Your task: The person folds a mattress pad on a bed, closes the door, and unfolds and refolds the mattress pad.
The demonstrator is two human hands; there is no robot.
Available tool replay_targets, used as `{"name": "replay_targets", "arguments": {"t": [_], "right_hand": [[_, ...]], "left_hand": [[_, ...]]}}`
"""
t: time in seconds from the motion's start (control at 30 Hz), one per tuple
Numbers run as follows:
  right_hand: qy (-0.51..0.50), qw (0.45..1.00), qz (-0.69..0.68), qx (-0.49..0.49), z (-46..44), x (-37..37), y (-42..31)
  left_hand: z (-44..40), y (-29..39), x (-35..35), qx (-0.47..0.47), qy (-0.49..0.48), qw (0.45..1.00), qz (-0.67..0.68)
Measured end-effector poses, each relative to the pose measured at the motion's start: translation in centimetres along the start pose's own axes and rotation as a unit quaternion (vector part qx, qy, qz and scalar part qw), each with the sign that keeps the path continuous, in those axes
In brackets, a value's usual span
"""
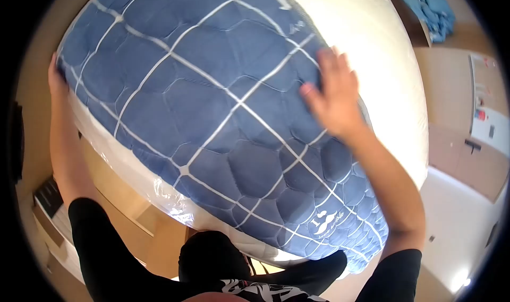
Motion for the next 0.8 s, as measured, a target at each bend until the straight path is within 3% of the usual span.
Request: {"name": "replay_targets", "arguments": {"t": [0.03, 0.1, 0.13, 0.17, 0.2, 0.23, 0.27, 0.3, 0.37, 0.47, 0.57, 0.6, 0.67, 0.7, 0.8], "right_hand": [[-0.066, 0.998, -0.002, 0.01, 1.4, 3.0, -0.7], [0.012, 1.0, 0.007, -0.002, 1.9, 5.0, -1.8], [0.012, 1.0, 0.004, 0.009, 1.5, 4.9, -1.9], [0.014, 1.0, 0.001, 0.017, 1.2, 4.6, -1.8], [0.017, 1.0, -0.009, 0.007, 1.2, 4.4, -1.6], [0.017, 1.0, -0.017, -0.003, 1.3, 4.3, -1.4], [0.015, 1.0, -0.022, -0.017, 1.9, 3.9, -1.4], [0.01, 0.999, -0.027, -0.021, 2.7, 3.3, -1.5], [-0.007, 0.999, -0.036, -0.04, 4.0, 1.7, -2.1], [-0.052, 0.99, -0.124, -0.046, 12.3, -0.9, -3.9], [-0.16, 0.973, -0.16, -0.037, 24.9, 3.9, -6.0], [-0.217, 0.961, -0.169, -0.012, 28.7, 6.1, -6.5], [-0.221, 0.956, -0.191, 0.014, 32.9, 9.8, -6.2], [-0.16, 0.975, -0.149, -0.022, 34.7, 12.7, -5.8], [-0.103, 0.994, -0.033, -0.033, 34.1, 15.7, -5.7]], "left_hand": [[0.2, 0.3, 0.8, -0.036, 0.007, 0.998, 0.046], [1.0, 3.9, 4.7, 0.09, 0.083, 0.965, -0.233], [4.8, 6.1, 10.4, 0.038, 0.162, 0.87, -0.464], [8.5, 8.5, 15.7, -0.007, 0.237, 0.711, -0.662], [9.2, 6.8, 18.6, 0.242, 0.019, 0.801, -0.547], [15.7, 5.7, 26.7, 0.237, -0.158, 0.782, -0.554], [21.5, 4.1, 31.6, 0.261, -0.297, 0.724, -0.565], [26.7, 3.0, 35.6, 0.276, -0.368, 0.627, -0.629], [29.4, -3.4, 34.0, 0.178, -0.376, 0.531, -0.738], [28.6, -3.0, 33.6, 0.169, -0.38, 0.564, -0.713], [28.6, -2.9, 33.5, 0.152, -0.381, 0.536, -0.738], [28.5, -3.0, 33.5, 0.155, -0.377, 0.55, -0.729], [28.6, -2.9, 33.9, 0.15, -0.384, 0.549, -0.727], [28.5, -3.0, 33.9, 0.147, -0.387, 0.549, -0.726], [28.6, -2.9, 34.0, 0.16, -0.393, 0.542, -0.726]]}}
Point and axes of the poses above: each hand's wrist, its own z-axis away from the middle knuckle, its own x-axis out of the palm, y = z × x, the point moved 7 cm from there along -z, towards the middle knuckle, and after that the axes turned 12 degrees about -y, right-handed, at the moved point
